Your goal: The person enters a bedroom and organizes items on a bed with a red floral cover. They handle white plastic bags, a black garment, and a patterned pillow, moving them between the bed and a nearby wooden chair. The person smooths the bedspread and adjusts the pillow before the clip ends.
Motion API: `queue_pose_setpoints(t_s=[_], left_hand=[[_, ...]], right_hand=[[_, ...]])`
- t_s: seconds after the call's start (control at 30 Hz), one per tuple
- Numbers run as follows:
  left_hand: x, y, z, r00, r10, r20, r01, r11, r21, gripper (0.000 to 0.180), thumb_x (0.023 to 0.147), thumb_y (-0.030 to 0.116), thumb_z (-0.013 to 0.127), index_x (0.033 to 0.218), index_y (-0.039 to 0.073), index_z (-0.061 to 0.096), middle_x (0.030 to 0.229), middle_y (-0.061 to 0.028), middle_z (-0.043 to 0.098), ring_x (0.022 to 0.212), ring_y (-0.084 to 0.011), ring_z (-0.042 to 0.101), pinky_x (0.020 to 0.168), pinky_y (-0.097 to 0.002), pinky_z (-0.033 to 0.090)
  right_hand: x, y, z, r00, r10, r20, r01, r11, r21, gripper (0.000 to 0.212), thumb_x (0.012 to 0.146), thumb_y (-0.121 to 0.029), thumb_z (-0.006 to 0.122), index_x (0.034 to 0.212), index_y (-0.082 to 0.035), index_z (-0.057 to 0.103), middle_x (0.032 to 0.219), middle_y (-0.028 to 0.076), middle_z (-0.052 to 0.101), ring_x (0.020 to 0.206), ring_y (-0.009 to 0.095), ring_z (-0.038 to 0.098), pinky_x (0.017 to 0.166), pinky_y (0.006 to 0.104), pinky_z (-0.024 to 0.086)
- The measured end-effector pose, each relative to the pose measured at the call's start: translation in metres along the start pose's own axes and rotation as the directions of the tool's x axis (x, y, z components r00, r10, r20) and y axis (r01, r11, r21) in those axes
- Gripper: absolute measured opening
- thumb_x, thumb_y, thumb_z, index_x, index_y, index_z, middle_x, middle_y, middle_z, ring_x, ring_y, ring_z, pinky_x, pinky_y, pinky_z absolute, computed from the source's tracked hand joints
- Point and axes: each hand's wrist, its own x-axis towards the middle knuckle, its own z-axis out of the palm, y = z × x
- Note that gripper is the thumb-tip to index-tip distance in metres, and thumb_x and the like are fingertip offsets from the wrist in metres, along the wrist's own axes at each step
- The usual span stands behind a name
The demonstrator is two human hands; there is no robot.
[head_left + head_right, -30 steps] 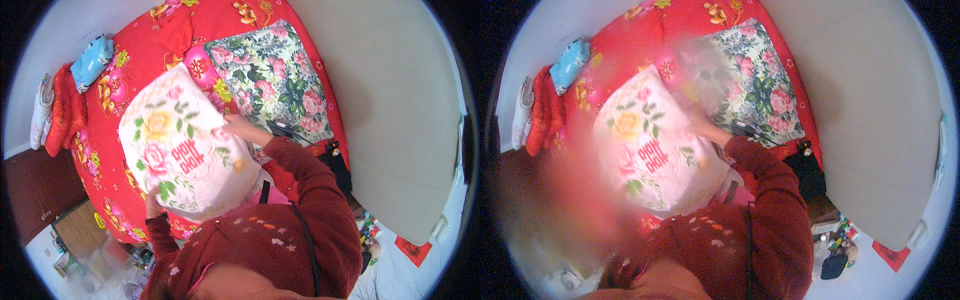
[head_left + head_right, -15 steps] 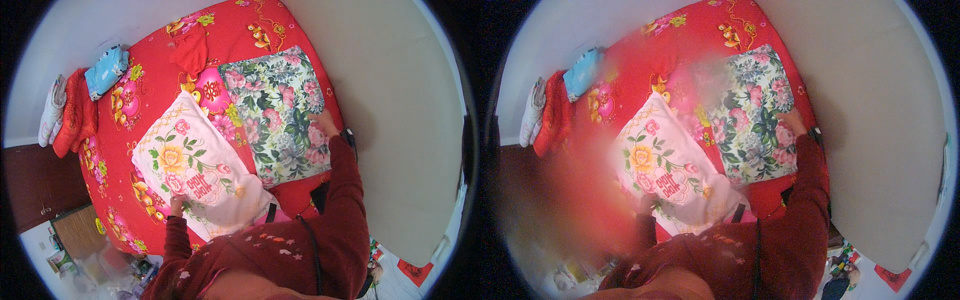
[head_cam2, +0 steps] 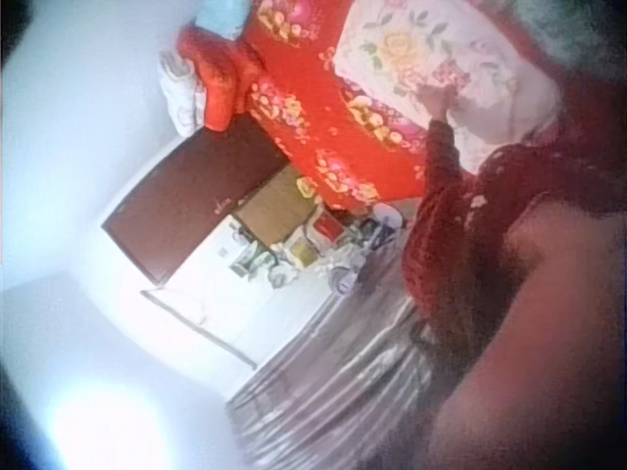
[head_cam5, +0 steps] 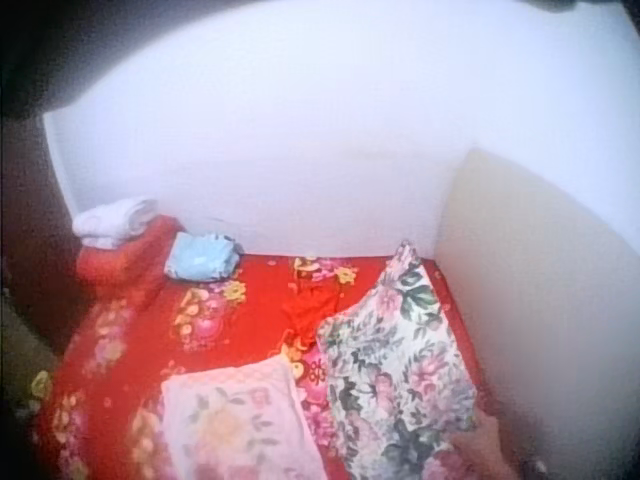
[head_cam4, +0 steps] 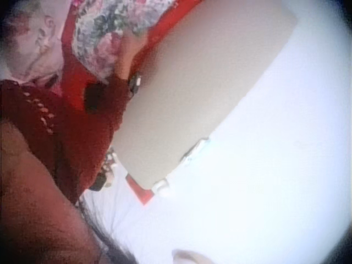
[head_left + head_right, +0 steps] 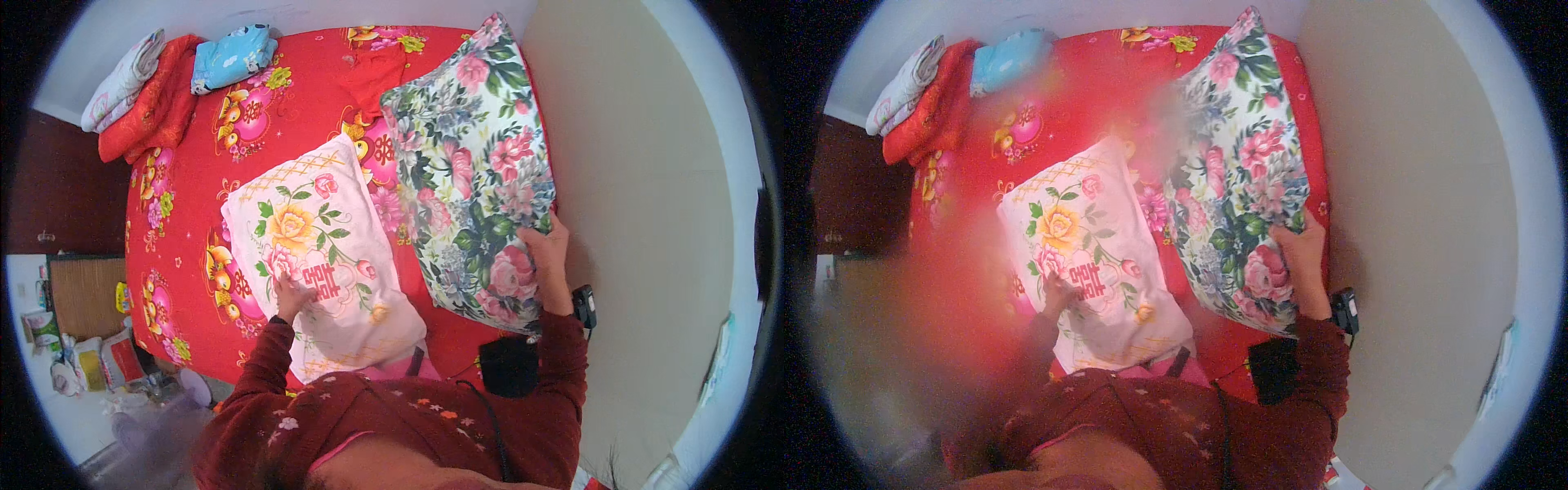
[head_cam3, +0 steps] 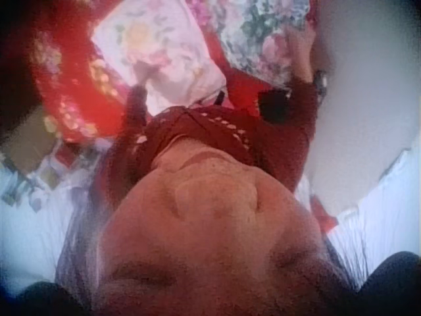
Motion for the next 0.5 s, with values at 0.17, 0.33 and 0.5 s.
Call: queue_pose_setpoints(t_s=[0.17,0.33,0.5], left_hand=[[0.013,0.002,0.028,0.988,0.019,0.15,-0.028,0.998,0.059,0.128,0.049,0.038,0.085,0.14,-0.001,0.005,0.135,-0.0344,0.025,0.127,-0.0475,0.024,0.106,-0.0463,0.024],[0.032,-0.013,0.033,0.984,-0.001,0.179,0.011,0.999,-0.053,0.129,0.046,0.037,0.086,0.141,0.0,0.007,0.133,-0.0362,0.027,0.125,-0.0466,0.028,0.104,-0.0445,0.028],[0.03,-0.015,0.04,0.993,-0.042,0.112,0.056,0.99,-0.128,0.127,0.045,0.033,0.086,0.141,0.0,0.009,0.132,-0.0341,0.027,0.122,-0.0453,0.031,0.103,-0.0429,0.031]], right_hand=[[-0.007,-0.036,0.012,0.986,-0.051,0.157,0.048,0.999,0.026,0.029,0.068,0.003,0.06,0.097,0.001,0.062,0.081,0.0,0.061,0.066,0.008,0.054,0.059,0.0216,0.043],[-0.012,-0.044,0.021,0.995,0.052,0.09,-0.061,0.993,0.098,0.025,0.068,0.005,0.058,0.093,0.001,0.061,0.081,0.002,0.062,0.066,0.011,0.056,0.06,0.0228,0.045],[-0.016,-0.01,0.016,0.998,-0.055,0.004,0.051,0.959,0.28,0.03,0.07,0.005,0.058,0.1,0.0,0.058,0.086,0.003,0.062,0.072,0.013,0.059,0.066,0.0251,0.047]])
